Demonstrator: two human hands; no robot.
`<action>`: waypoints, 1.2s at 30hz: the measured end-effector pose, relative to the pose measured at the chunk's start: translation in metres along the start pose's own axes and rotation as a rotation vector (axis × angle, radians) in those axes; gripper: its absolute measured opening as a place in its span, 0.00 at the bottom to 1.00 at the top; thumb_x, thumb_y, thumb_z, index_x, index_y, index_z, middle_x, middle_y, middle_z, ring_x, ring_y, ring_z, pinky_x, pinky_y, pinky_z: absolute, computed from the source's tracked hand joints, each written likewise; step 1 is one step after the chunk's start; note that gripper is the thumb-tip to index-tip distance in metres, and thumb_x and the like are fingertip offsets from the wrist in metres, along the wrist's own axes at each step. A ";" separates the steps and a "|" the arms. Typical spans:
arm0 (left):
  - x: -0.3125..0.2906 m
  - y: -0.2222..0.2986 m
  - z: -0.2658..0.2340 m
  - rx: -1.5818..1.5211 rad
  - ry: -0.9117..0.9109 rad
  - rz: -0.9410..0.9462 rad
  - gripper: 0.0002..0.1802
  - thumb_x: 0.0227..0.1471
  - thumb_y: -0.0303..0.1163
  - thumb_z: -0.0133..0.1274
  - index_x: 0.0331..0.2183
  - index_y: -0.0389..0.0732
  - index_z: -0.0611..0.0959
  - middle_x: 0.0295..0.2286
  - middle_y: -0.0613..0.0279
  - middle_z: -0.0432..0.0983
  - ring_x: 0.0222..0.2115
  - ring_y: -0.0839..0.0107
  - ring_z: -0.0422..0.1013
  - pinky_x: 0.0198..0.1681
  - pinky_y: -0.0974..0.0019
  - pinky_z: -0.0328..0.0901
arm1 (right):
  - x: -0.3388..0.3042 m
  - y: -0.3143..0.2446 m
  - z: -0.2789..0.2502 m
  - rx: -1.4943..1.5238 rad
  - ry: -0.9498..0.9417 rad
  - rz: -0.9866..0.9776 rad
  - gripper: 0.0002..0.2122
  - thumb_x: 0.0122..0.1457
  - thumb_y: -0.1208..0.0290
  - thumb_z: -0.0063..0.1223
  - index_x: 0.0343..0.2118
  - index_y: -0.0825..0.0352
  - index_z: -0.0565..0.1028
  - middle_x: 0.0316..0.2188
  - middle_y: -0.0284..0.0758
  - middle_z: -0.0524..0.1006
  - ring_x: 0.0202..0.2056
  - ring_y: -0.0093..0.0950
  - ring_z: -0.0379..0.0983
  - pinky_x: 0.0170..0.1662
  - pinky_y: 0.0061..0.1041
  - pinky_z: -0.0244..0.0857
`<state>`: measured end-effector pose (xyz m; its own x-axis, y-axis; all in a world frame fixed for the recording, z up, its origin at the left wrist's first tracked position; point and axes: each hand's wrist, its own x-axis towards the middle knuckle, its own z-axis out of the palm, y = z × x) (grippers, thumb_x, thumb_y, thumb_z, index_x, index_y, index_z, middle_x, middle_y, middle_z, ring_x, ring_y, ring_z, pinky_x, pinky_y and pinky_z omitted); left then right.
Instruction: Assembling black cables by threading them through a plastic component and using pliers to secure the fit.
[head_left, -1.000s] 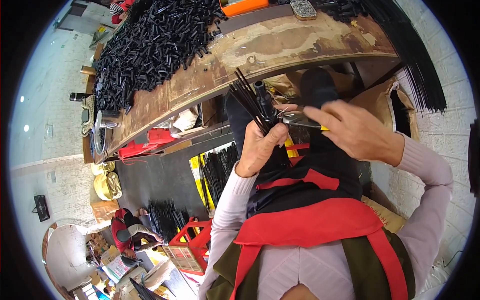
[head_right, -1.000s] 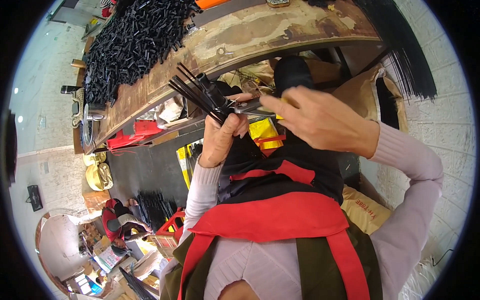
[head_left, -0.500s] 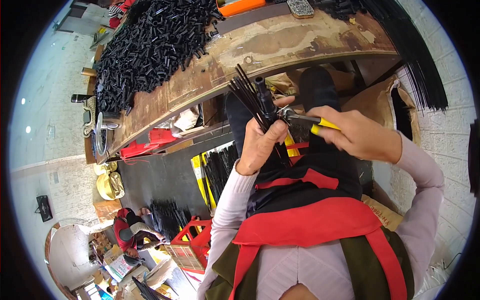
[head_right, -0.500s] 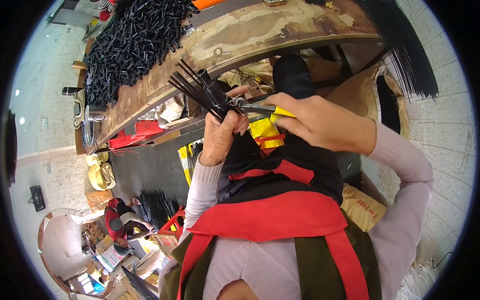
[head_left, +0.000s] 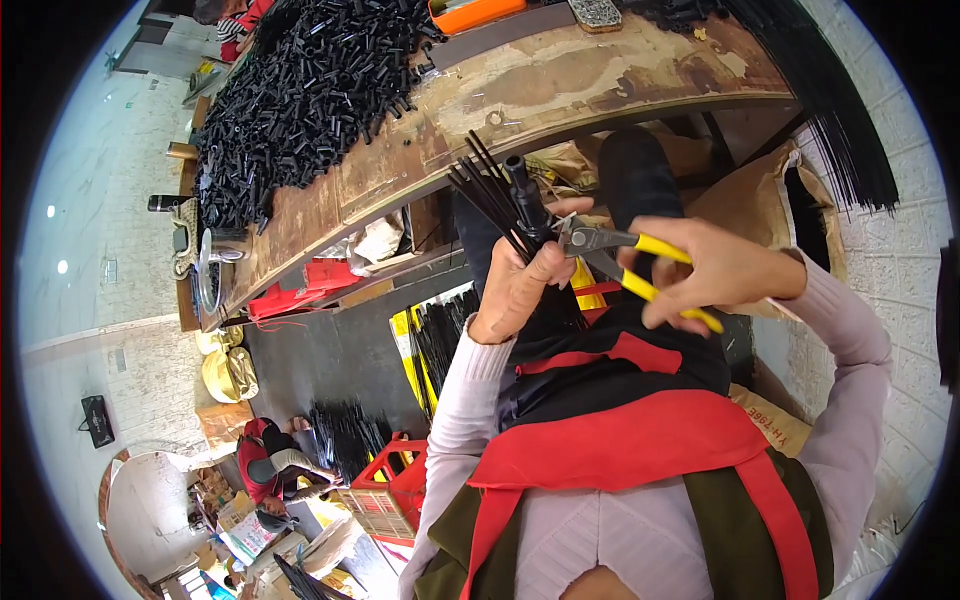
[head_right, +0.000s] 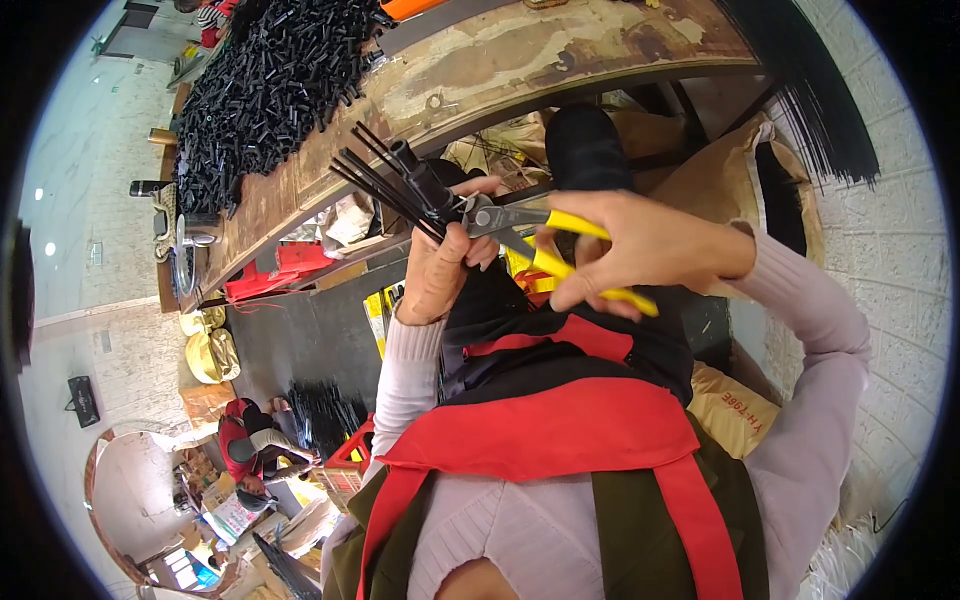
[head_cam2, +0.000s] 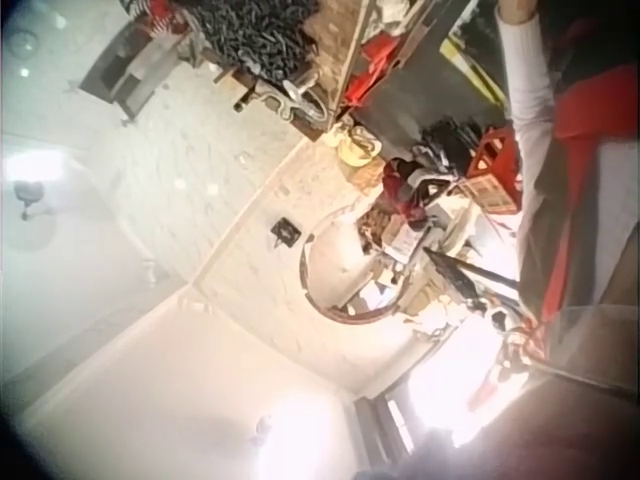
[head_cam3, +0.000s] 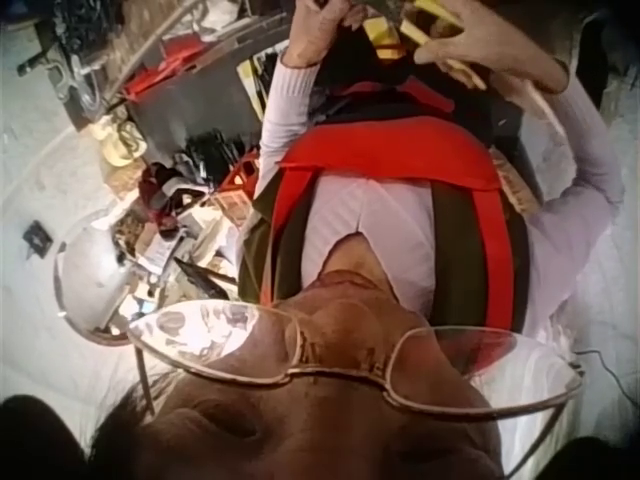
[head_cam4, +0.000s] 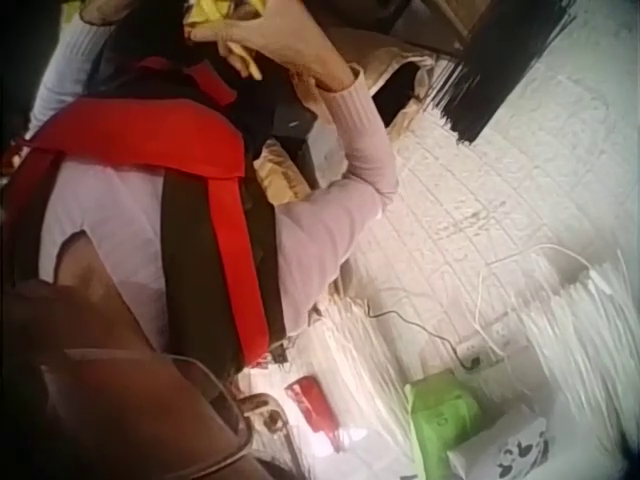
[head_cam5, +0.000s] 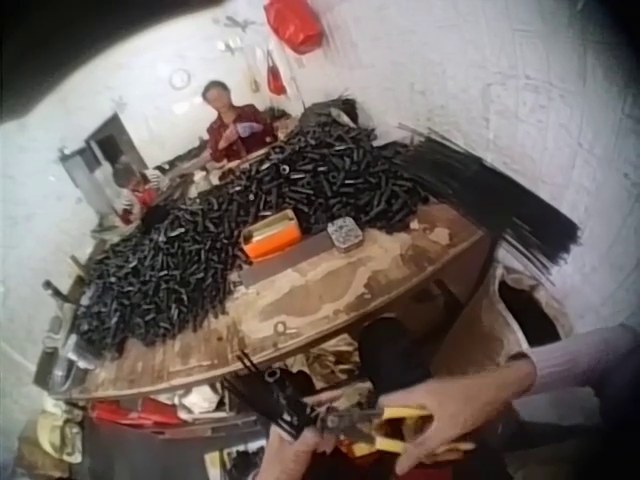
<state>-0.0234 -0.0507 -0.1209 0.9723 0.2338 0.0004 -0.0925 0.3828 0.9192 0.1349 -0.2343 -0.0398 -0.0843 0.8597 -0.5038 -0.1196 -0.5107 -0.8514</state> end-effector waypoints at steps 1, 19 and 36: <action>-0.003 -0.001 -0.002 -0.019 -0.042 -0.011 0.37 0.54 0.52 0.57 0.51 0.30 0.70 0.18 0.72 0.59 0.19 0.81 0.54 0.23 0.74 0.52 | 0.003 0.010 -0.003 0.281 -0.171 0.059 0.14 0.55 0.77 0.53 0.43 0.72 0.65 0.13 0.35 0.71 0.09 0.25 0.66 0.13 0.22 0.61; -0.010 -0.003 -0.006 0.012 -0.080 0.014 0.22 0.55 0.47 0.57 0.35 0.41 0.67 0.18 0.69 0.59 0.18 0.79 0.54 0.23 0.71 0.52 | 0.009 0.013 0.007 0.028 0.012 -0.024 0.20 0.67 0.55 0.44 0.42 0.72 0.73 0.28 0.39 0.78 0.22 0.24 0.75 0.27 0.19 0.67; -0.006 -0.004 -0.003 0.113 -0.012 0.023 0.18 0.59 0.40 0.55 0.38 0.40 0.66 0.21 0.67 0.61 0.20 0.78 0.57 0.24 0.73 0.55 | -0.007 -0.073 0.005 -0.471 0.117 0.346 0.20 0.65 0.52 0.46 0.30 0.69 0.67 0.18 0.33 0.70 0.15 0.22 0.69 0.15 0.20 0.60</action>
<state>-0.0295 -0.0512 -0.1258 0.9727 0.2305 0.0257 -0.0903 0.2740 0.9575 0.1388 -0.2032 0.0265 0.0724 0.6534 -0.7535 0.3490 -0.7244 -0.5945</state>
